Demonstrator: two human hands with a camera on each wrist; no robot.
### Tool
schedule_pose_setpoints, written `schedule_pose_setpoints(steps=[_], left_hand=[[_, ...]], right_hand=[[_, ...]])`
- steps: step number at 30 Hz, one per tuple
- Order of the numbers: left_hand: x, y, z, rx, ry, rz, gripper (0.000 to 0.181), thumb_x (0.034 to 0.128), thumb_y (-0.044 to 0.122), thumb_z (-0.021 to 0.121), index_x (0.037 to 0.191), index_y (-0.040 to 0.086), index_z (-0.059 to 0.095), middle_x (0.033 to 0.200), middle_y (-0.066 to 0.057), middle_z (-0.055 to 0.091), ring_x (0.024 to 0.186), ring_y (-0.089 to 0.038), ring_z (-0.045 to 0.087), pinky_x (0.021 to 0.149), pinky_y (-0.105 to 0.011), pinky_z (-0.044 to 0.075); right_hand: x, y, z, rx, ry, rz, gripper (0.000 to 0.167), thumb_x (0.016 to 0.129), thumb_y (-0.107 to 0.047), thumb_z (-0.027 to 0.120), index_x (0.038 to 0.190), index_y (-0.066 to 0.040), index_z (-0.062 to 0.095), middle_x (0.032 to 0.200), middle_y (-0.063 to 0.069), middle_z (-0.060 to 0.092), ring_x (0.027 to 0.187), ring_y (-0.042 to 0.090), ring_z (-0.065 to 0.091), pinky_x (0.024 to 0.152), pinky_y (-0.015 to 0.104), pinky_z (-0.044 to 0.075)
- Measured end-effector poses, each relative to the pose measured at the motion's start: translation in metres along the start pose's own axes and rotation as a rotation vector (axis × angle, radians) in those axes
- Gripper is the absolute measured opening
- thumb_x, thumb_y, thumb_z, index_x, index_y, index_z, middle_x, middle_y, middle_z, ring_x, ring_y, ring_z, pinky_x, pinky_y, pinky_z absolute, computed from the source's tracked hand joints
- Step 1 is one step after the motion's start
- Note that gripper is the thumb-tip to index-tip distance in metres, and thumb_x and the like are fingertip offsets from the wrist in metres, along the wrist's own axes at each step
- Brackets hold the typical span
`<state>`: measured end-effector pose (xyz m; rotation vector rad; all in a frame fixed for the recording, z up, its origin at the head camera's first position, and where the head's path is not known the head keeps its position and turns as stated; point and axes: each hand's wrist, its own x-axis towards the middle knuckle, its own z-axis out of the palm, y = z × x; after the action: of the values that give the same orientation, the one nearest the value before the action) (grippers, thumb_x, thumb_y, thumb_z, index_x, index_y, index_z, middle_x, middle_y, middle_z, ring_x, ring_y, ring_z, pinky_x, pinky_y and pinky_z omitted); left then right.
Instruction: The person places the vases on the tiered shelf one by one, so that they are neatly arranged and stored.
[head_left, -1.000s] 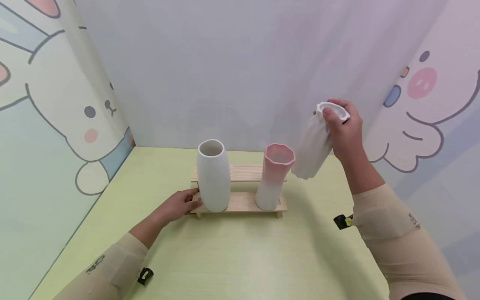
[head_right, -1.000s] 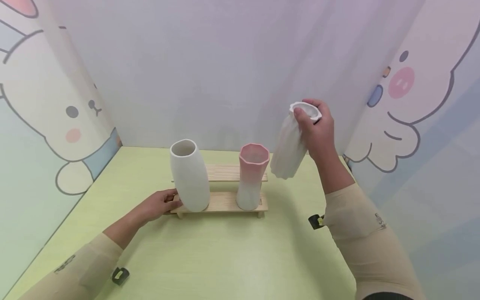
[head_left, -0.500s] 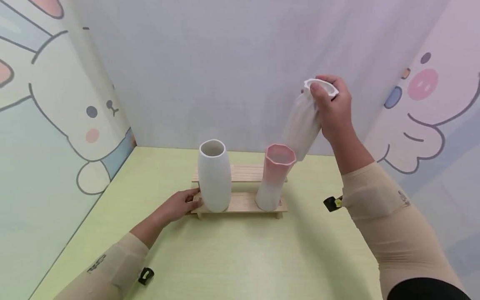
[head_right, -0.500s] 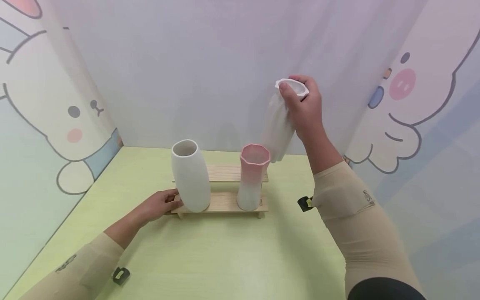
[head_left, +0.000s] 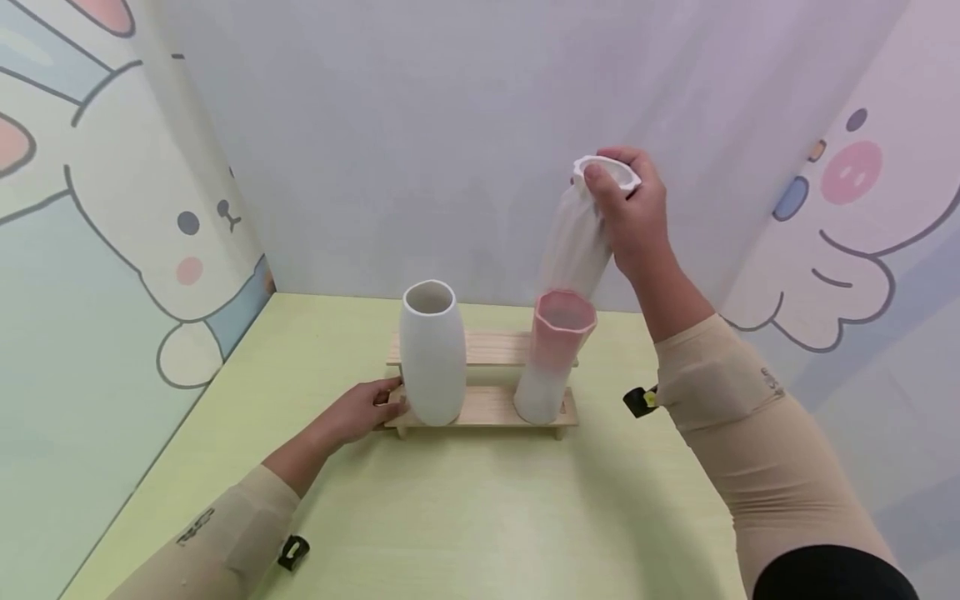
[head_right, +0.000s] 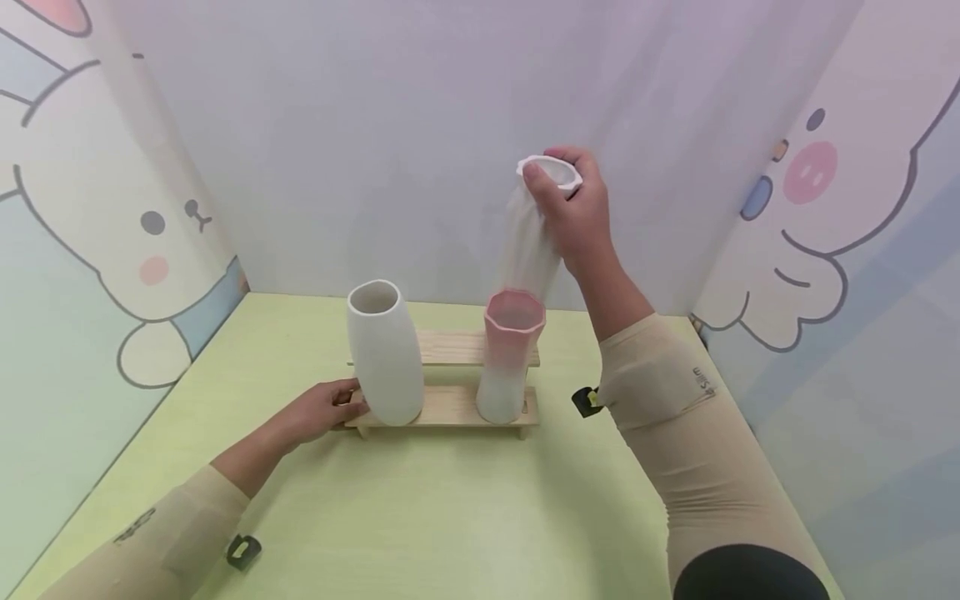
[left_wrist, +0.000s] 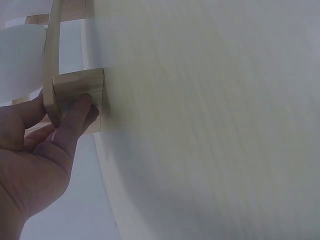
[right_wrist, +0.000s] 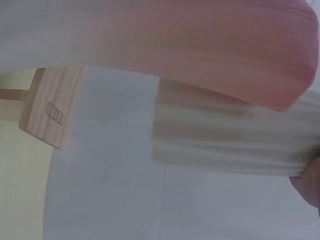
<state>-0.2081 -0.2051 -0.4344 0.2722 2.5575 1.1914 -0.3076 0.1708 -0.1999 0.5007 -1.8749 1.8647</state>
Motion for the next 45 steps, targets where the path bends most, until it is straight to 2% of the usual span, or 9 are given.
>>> schedule_pose_setpoints(steps=[4,13,18,31,35,41,45], left_hand=[[0.0,0.0,0.001,-0.002,0.002,0.005,0.059,0.0963,0.036,0.063,0.149,0.015,0.044,0.139,-0.014,0.055,0.119,-0.026,0.053,0.098,-0.047,0.047],[0.002,0.0,0.004,-0.006,0.001,0.003,0.058,0.0962,0.036,0.063,0.148,0.017,0.046,0.133,-0.01,0.059,0.112,-0.022,0.055,0.094,-0.044,0.049],[0.001,0.001,0.005,0.003,0.0,0.013,0.058,0.0964,0.037,0.063,0.148,0.017,0.045,0.136,-0.011,0.058,0.116,-0.024,0.054,0.097,-0.046,0.047],[0.0,0.002,0.003,0.0,-0.003,0.012,0.06,0.0968,0.036,0.062,0.15,0.015,0.043,0.141,-0.012,0.054,0.124,-0.027,0.052,0.101,-0.05,0.045],[0.0,0.001,0.003,0.019,0.0,0.023,0.06,0.0966,0.036,0.062,0.149,0.015,0.044,0.139,-0.012,0.055,0.118,-0.025,0.053,0.098,-0.047,0.047],[0.001,0.002,0.001,0.057,0.009,0.03,0.061,0.0961,0.037,0.063,0.149,0.014,0.044,0.123,-0.011,0.061,0.103,-0.023,0.053,0.087,-0.038,0.047],[0.0,0.002,0.001,0.057,0.008,0.028,0.061,0.0962,0.037,0.063,0.149,0.014,0.044,0.124,-0.01,0.061,0.104,-0.022,0.053,0.087,-0.038,0.047]], right_hand=[[-0.003,0.004,0.004,-0.05,-0.004,0.008,0.04,0.085,-0.032,0.072,0.118,-0.015,0.057,0.106,0.006,0.064,0.087,0.021,0.062,0.072,0.029,0.051],[-0.012,0.016,0.009,-0.114,-0.016,0.018,0.042,0.084,-0.037,0.072,0.118,-0.015,0.059,0.106,0.005,0.062,0.087,0.02,0.06,0.072,0.028,0.051],[-0.018,0.024,0.009,-0.144,-0.027,0.027,0.042,0.085,-0.037,0.072,0.118,-0.015,0.059,0.105,0.004,0.061,0.086,0.019,0.059,0.072,0.027,0.051],[-0.027,0.042,0.008,-0.167,-0.058,0.059,0.045,0.085,-0.037,0.073,0.12,-0.014,0.058,0.105,0.002,0.061,0.089,0.018,0.059,0.074,0.025,0.051],[-0.03,0.045,0.009,-0.161,-0.063,0.07,0.045,0.085,-0.037,0.074,0.12,-0.014,0.058,0.104,0.002,0.061,0.089,0.017,0.059,0.074,0.025,0.051],[-0.033,0.049,0.01,-0.149,-0.065,0.086,0.045,0.085,-0.036,0.074,0.121,-0.013,0.058,0.102,0.002,0.062,0.087,0.016,0.059,0.073,0.025,0.051],[-0.034,0.053,0.01,-0.172,-0.076,0.102,0.047,0.085,-0.038,0.074,0.122,-0.013,0.058,0.104,0.002,0.061,0.089,0.016,0.059,0.074,0.025,0.051]])
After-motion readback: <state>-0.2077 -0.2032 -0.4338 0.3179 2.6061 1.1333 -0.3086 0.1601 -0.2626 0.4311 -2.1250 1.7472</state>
